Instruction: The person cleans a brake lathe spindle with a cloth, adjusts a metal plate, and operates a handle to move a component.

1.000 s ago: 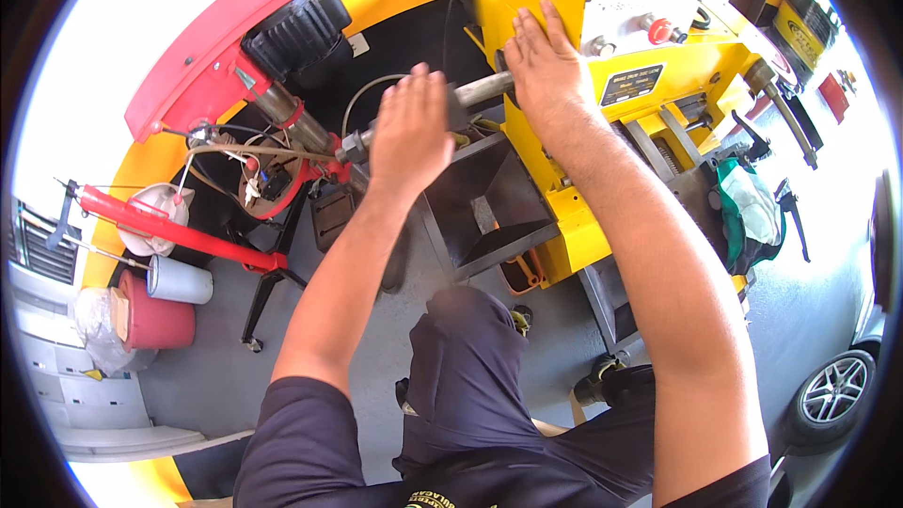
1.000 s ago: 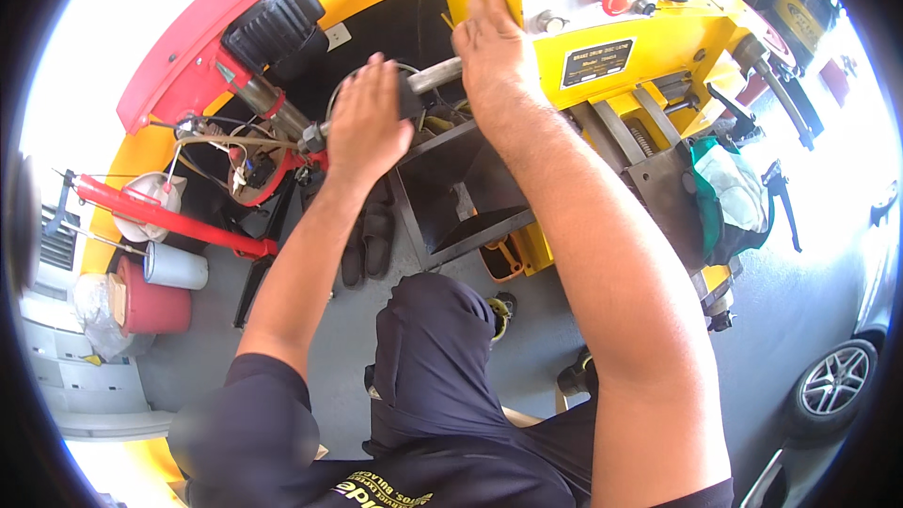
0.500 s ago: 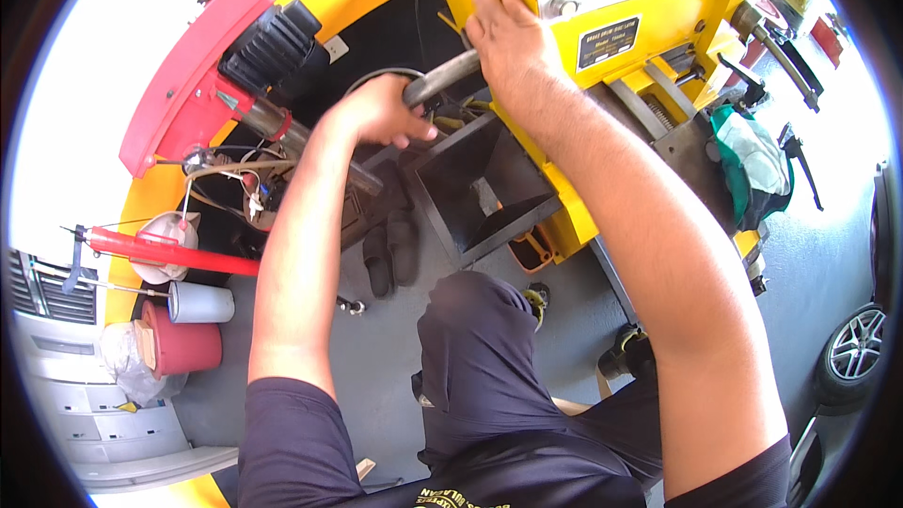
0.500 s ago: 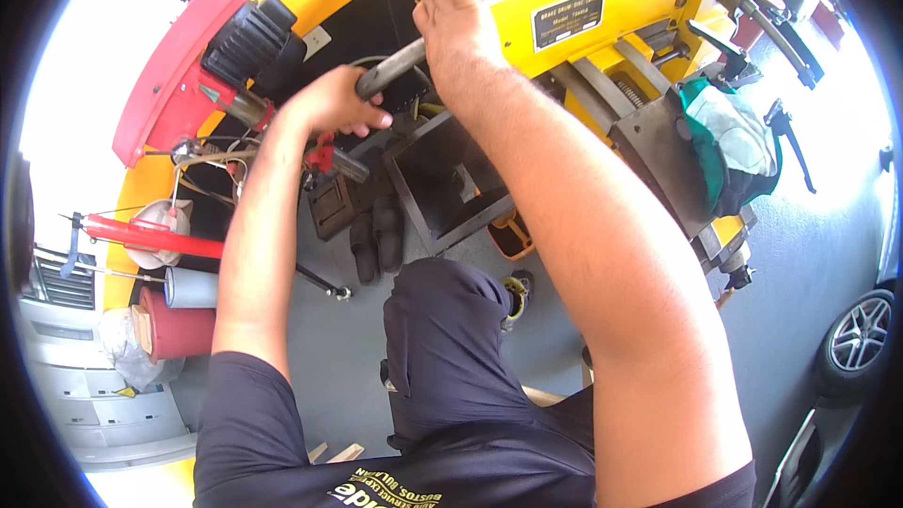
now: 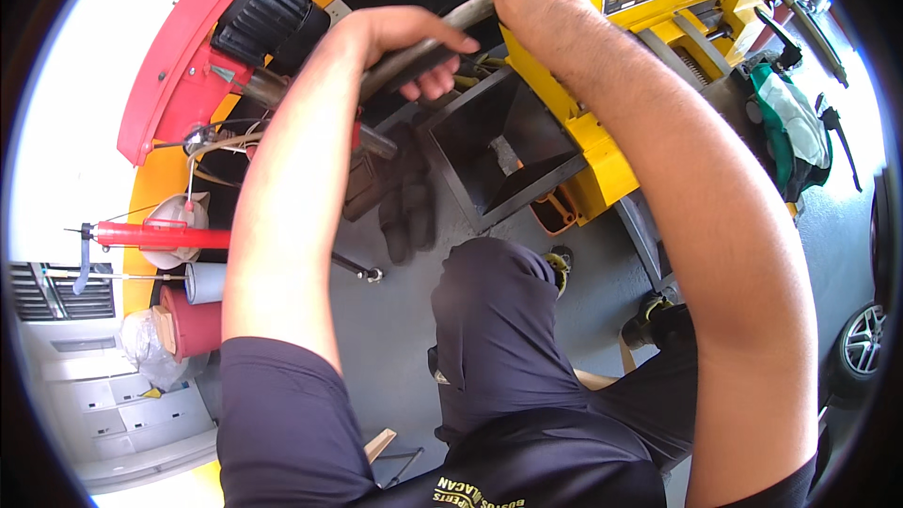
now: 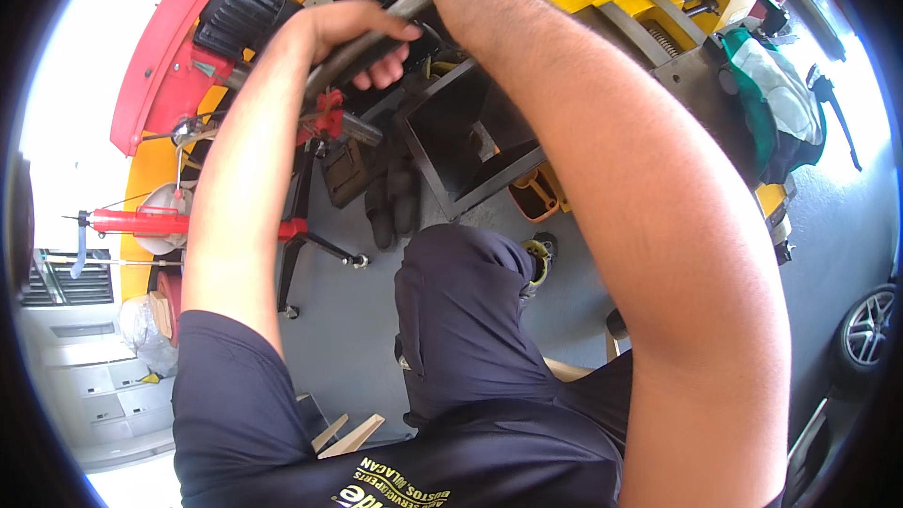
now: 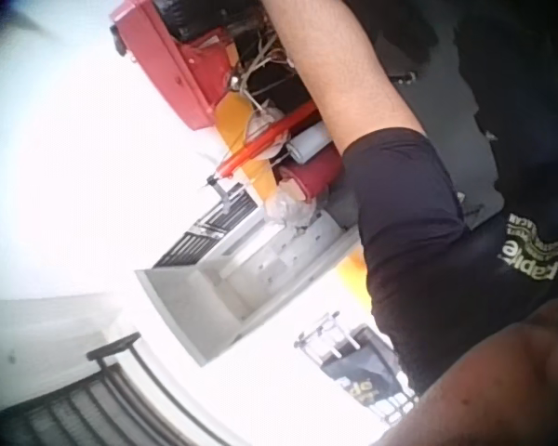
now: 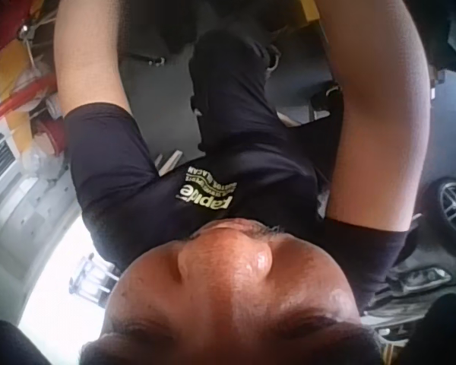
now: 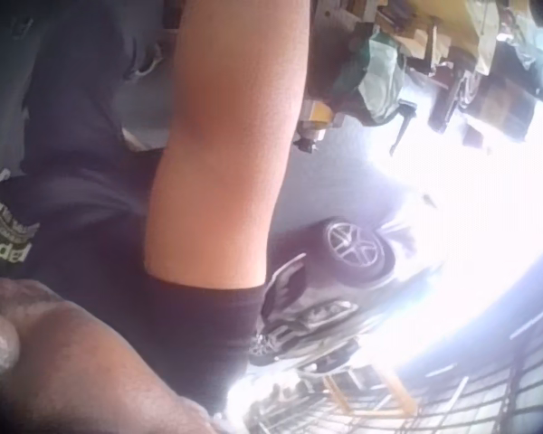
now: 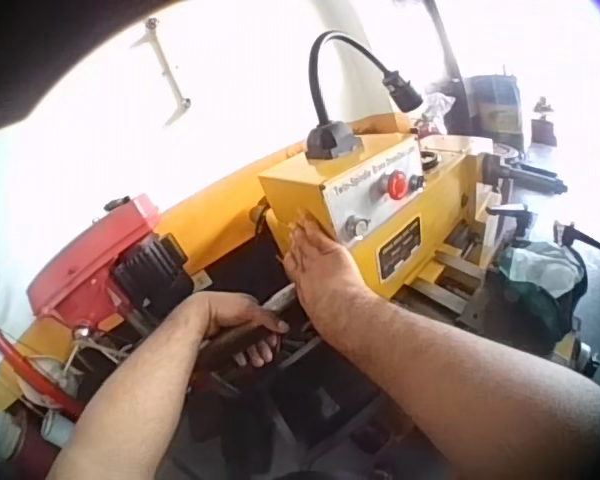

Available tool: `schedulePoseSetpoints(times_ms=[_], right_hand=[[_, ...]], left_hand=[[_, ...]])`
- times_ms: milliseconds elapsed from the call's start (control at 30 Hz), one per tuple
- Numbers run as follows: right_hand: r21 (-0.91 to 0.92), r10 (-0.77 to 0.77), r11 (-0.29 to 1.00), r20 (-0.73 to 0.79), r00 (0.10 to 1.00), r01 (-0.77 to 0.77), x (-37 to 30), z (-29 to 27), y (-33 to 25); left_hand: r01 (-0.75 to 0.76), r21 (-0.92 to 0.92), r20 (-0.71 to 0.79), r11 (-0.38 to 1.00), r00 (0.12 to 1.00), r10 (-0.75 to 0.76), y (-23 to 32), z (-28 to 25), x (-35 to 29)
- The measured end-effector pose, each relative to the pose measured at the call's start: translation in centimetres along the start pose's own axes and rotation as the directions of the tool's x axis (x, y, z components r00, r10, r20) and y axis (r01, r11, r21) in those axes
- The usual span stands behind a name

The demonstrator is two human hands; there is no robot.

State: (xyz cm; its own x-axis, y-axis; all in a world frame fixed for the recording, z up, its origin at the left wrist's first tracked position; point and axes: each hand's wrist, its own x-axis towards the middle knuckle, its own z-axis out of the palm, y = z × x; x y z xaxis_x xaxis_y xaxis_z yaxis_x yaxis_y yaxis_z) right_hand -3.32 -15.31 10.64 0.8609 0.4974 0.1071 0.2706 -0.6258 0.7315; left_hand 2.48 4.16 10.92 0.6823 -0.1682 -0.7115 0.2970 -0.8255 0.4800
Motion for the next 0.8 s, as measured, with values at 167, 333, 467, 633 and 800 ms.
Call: schedulePoseSetpoints(times_ms=[167, 333, 467, 633, 800], right_hand=[[0.078, -0.021, 0.997, 0.043, 0.999, 0.017, 1.8, 2.2, -1.0], [-0.022, 0.061, 0.998, -0.051, 0.997, -0.062, 0.6, 1.1, -1.0], [0.034, -0.014, 0.999, 0.027, 1.000, 0.013, 0.8, 2.0, -0.2], [-0.069, -0.001, 0.998, 0.023, 1.000, 0.002, -0.9, -1.6, -0.3], [0.005, -0.003, 1.000, 0.038, 0.999, 0.002, -0.8, -0.1, 0.0]], left_hand=[[0.020, -0.020, -0.025, 1.000, 0.999, -0.020, -2.0, -0.1, -0.6], [0.019, 0.087, -0.079, 0.996, 0.997, -0.012, -1.4, -0.4, -0.6], [-0.129, 0.180, -0.233, 0.975, 0.958, 0.169, -0.8, 1.4, 0.4], [-0.031, -0.117, 0.173, 0.993, 0.983, 0.052, -5.0, -2.5, -1.0], [-0.052, 0.194, -0.122, 0.980, 0.990, 0.077, 0.6, 1.3, 1.3]])
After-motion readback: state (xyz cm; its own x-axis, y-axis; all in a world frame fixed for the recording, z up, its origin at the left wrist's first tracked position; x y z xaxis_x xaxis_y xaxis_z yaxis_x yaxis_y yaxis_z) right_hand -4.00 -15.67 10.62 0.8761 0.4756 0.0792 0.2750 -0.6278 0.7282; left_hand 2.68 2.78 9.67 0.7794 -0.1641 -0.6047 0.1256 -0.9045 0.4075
